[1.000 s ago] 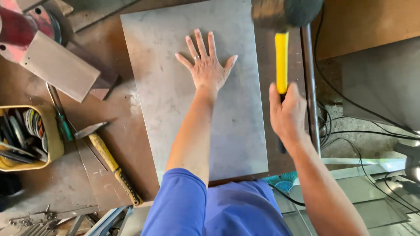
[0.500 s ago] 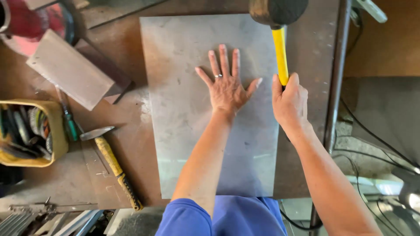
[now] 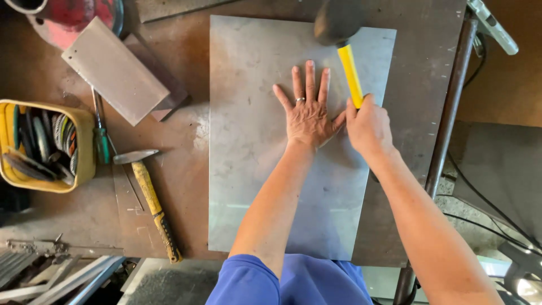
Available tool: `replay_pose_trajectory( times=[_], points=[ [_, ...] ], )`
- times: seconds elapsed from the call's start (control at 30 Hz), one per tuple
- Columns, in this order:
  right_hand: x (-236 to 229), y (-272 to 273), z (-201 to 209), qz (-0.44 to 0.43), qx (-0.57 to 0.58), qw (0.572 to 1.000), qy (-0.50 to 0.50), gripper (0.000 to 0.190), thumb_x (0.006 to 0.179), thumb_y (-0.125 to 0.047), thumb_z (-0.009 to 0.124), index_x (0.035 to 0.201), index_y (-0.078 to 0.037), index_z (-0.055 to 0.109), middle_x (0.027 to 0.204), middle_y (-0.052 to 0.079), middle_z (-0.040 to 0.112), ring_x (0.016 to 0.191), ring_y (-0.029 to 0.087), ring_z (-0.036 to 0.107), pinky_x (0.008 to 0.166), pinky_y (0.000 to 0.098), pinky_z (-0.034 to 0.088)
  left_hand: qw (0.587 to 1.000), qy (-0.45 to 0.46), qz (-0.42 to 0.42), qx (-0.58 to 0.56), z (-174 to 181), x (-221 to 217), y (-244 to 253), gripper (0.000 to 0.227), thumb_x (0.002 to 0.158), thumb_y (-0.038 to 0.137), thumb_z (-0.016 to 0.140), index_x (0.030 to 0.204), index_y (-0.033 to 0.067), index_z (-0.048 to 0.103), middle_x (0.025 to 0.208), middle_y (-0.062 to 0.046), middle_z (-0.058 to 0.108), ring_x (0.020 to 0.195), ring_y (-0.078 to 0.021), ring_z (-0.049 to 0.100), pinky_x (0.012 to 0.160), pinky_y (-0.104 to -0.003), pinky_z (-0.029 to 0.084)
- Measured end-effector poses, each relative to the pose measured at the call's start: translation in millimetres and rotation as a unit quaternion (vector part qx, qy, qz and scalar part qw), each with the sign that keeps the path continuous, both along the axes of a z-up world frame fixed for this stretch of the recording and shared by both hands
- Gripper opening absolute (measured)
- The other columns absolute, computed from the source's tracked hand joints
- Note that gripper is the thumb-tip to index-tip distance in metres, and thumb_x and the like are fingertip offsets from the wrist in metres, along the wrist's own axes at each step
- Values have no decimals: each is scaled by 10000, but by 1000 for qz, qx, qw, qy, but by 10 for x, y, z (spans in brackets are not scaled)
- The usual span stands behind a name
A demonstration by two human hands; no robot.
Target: The person tack welds a flat metal sheet panel on a workbench. They position the panel, hold a hammer and a steel block against the sheet, and use an arc welding electrode holder to strike arcs and deposit tack welds along the panel edges, then lift and turn the panel to weld other sides.
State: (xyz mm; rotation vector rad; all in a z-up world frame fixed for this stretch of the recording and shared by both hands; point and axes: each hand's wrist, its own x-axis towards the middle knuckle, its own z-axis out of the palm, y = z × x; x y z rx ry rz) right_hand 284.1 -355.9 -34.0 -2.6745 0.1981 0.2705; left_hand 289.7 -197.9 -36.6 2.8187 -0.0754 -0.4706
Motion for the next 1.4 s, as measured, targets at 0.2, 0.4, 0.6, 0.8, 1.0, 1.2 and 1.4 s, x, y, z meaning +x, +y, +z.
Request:
replay_pose_trajectory(
  times=[0.2,0.4,0.6,0.8,1.0,1.2,1.4],
  points=[
    [99,97,341,6,-2,1000,24,409,1073,-362,585,986,37,573,823,312,662,797,528,643,682,578,507,999,-27,4,17,56,-41,439,1002,915,798,435,1664,204,132,1731,-96,10,1596,-345,-7,1234,-704,8],
    [132,296,438,22,21,999,-11,430,1080,-367,589,967,47,559,799,292,662,791,512,652,668,569,497,1000,2,17,12,53,-58,499,1004,920,804,427,1664,200,128,1732,-107,5,1593,-365,-14,1231,-698,-7],
    [292,452,388,41,10,999,17,410,1080,-353,600,971,40,566,791,287,666,771,513,650,658,561,503,1000,9,15,-6,55,-40,511,1022,904,807,435,1658,195,114,1727,-110,-1,1589,-369,-21,1221,-706,-6],
    [361,611,263,84,26,996,17,391,1068,-329,605,976,50,568,792,300,663,762,516,651,635,564,501,1000,-5,18,-16,-4,-84,518,1010,898,771,474,1657,199,130,1726,-112,1,1591,-373,-23,1225,-718,-6],
    [471,900,266,127,49,990,22,408,1051,-343,596,979,58,573,786,299,667,760,512,656,628,563,501,1000,3,15,-19,-25,-47,519,998,888,702,531,1654,196,141,1727,-118,-6,1591,-377,-30,1219,-722,-4],
    [622,1148,368,158,30,986,43,434,1044,-371,596,979,58,591,804,302,672,780,512,658,641,564,507,1000,8,5,-18,-37,-58,503,1005,862,664,553,1645,191,138,1724,-112,35,1584,-381,-33,1217,-710,-12],
    [664,1346,430,165,51,984,44,416,1039,-380,601,976,31,599,814,289,674,794,515,650,643,566,507,1000,-23,-2,12,-277,-97,498,959,888,656,519,1633,157,179,1711,-108,118,1590,-387,-7,1228,-706,-11]
  ],
)
